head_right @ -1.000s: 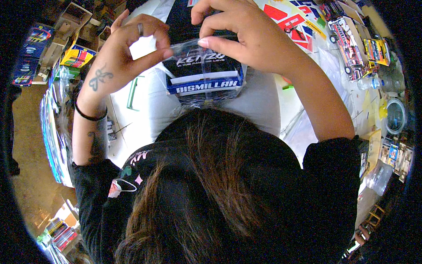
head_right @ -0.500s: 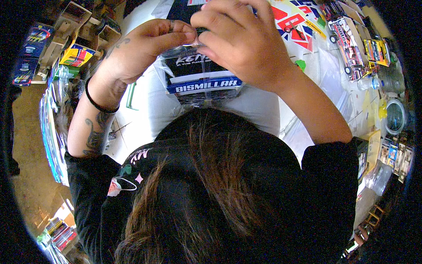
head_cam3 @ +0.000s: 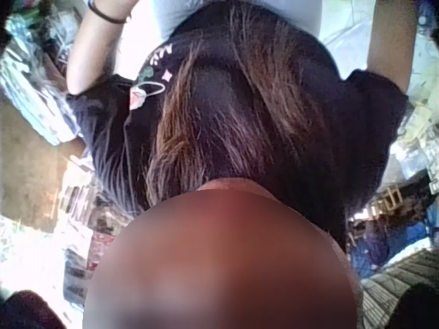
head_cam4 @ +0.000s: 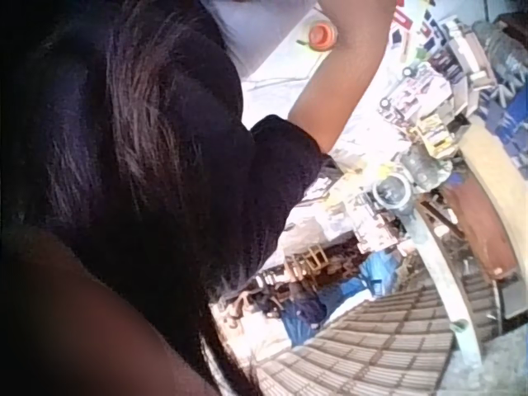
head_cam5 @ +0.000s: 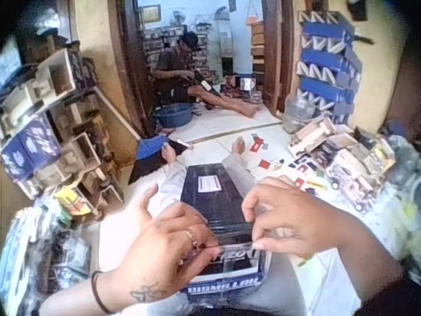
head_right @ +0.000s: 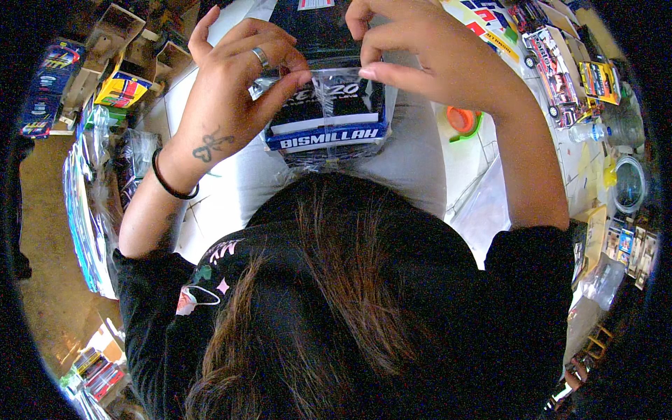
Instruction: The person wraps a toy car box in clear plastic film, seals it with tape, and then cuts a red sticker with scissors. The person handles the box, plastic wrap, tape dispenser, and scissors while sitting on the floor.
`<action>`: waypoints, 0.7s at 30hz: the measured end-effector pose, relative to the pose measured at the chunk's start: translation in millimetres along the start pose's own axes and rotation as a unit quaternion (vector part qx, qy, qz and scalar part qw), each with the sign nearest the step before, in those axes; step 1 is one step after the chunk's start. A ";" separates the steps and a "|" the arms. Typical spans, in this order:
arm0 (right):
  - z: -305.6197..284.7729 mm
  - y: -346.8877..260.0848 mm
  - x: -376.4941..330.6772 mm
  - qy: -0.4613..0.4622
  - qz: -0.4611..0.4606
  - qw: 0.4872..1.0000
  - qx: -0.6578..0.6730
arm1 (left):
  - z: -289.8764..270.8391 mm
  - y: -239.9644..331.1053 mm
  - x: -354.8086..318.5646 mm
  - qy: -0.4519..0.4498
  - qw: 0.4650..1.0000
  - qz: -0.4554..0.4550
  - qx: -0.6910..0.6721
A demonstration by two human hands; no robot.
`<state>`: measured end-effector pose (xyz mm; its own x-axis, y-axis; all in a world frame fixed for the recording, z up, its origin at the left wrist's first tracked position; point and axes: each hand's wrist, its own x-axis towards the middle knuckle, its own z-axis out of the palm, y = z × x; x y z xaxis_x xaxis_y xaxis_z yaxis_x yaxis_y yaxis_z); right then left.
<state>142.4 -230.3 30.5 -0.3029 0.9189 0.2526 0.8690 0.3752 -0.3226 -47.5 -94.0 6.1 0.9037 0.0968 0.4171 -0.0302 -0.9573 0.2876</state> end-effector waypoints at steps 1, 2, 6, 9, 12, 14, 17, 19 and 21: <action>2.2 -1.1 -1.1 0.045 -0.003 0.999 0.010 | 2.1 0.5 -2.1 0.002 1.000 -0.007 0.007; 6.8 -2.9 -1.8 0.091 -0.004 0.996 0.020 | 5.2 0.2 -2.7 0.020 1.000 0.000 0.022; 30.7 -6.9 1.0 0.132 0.013 0.991 -0.017 | 5.7 -6.4 -6.3 0.034 0.998 0.034 0.044; 36.2 -8.8 3.5 0.157 -0.015 0.988 0.001 | -13.0 -15.5 -13.0 0.000 0.997 0.059 0.050; 30.4 -10.9 4.1 0.122 -0.009 0.992 0.008 | -27.2 -18.2 -16.4 -0.038 0.997 0.045 0.044; 26.8 -12.7 4.7 0.107 -0.006 0.994 0.011 | -27.7 -14.5 -15.0 -0.045 0.999 -0.001 0.010; 25.6 -13.3 6.5 0.099 -0.015 0.995 0.012 | -17.0 -7.9 -7.2 -0.027 1.000 0.006 0.002; 26.5 -11.8 7.7 0.098 -0.023 0.995 0.008 | -9.8 -6.7 -2.0 -0.016 0.999 0.029 -0.033; 26.7 -8.8 8.0 0.094 -0.025 0.995 0.010 | -4.1 -8.2 1.1 -0.025 0.991 -0.003 -0.131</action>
<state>121.9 -222.9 11.0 -0.2644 0.8610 0.4344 0.8460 0.4233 -0.3241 -48.0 -84.9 7.7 0.9239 0.0817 0.3738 -0.1294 -0.8527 0.5062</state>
